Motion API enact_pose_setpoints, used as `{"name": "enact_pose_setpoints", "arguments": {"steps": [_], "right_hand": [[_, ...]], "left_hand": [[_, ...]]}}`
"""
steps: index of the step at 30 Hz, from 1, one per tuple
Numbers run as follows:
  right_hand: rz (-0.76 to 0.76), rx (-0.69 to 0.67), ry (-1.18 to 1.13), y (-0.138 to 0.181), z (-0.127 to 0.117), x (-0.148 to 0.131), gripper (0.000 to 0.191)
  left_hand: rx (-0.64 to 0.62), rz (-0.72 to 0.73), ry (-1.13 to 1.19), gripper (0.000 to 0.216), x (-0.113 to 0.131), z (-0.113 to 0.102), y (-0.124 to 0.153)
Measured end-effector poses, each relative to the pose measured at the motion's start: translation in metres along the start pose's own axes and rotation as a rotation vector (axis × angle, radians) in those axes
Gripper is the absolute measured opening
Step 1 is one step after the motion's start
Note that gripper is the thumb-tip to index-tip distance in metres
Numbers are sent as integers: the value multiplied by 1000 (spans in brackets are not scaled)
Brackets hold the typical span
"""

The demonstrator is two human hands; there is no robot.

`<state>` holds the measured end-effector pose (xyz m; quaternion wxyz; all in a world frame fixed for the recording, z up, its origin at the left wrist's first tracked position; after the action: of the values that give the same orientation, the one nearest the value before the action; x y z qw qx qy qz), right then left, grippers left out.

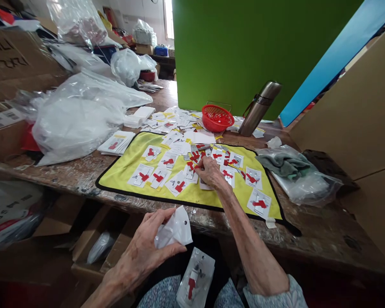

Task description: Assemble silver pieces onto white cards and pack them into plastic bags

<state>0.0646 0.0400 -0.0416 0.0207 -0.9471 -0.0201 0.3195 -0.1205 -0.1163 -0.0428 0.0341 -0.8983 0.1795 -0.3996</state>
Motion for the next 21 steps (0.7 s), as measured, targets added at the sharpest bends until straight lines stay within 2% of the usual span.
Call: {"name": "enact_pose_setpoints", "arguments": {"steps": [8, 12, 14, 16, 18, 21], "right_hand": [[25, 21, -294, -3, -2, 0, 7], [16, -19, -410, 4, -20, 3, 11], [-3, -82, -432, 11, -29, 4, 12], [-15, -163, -392, 18, -33, 6, 12], [-13, -165, -263, 26, -32, 9, 11], [-18, 21, 18, 38, -28, 10, 14]], "left_hand": [[-35, -16, -9, 61, -1, 0, 1], [-29, -18, -9, 60, -2, -1, 2], [-29, -16, -8, 58, -3, 0, 3], [-38, -20, -2, 58, -2, 1, 2], [-48, -21, 7, 58, -2, 3, 2], [-44, -15, 14, 59, 0, 5, 2]]}}
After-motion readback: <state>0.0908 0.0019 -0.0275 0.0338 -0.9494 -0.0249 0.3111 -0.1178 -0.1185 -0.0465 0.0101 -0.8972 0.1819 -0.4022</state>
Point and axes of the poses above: each hand's wrist, its own y-axis away from the middle knuckle, its own z-axis out of the palm, x = y × z, the point moved 4 cm from there along -y, towards the middle knuckle, and after that the axes turned 3 degrees about -y, right-handed, at the moved point
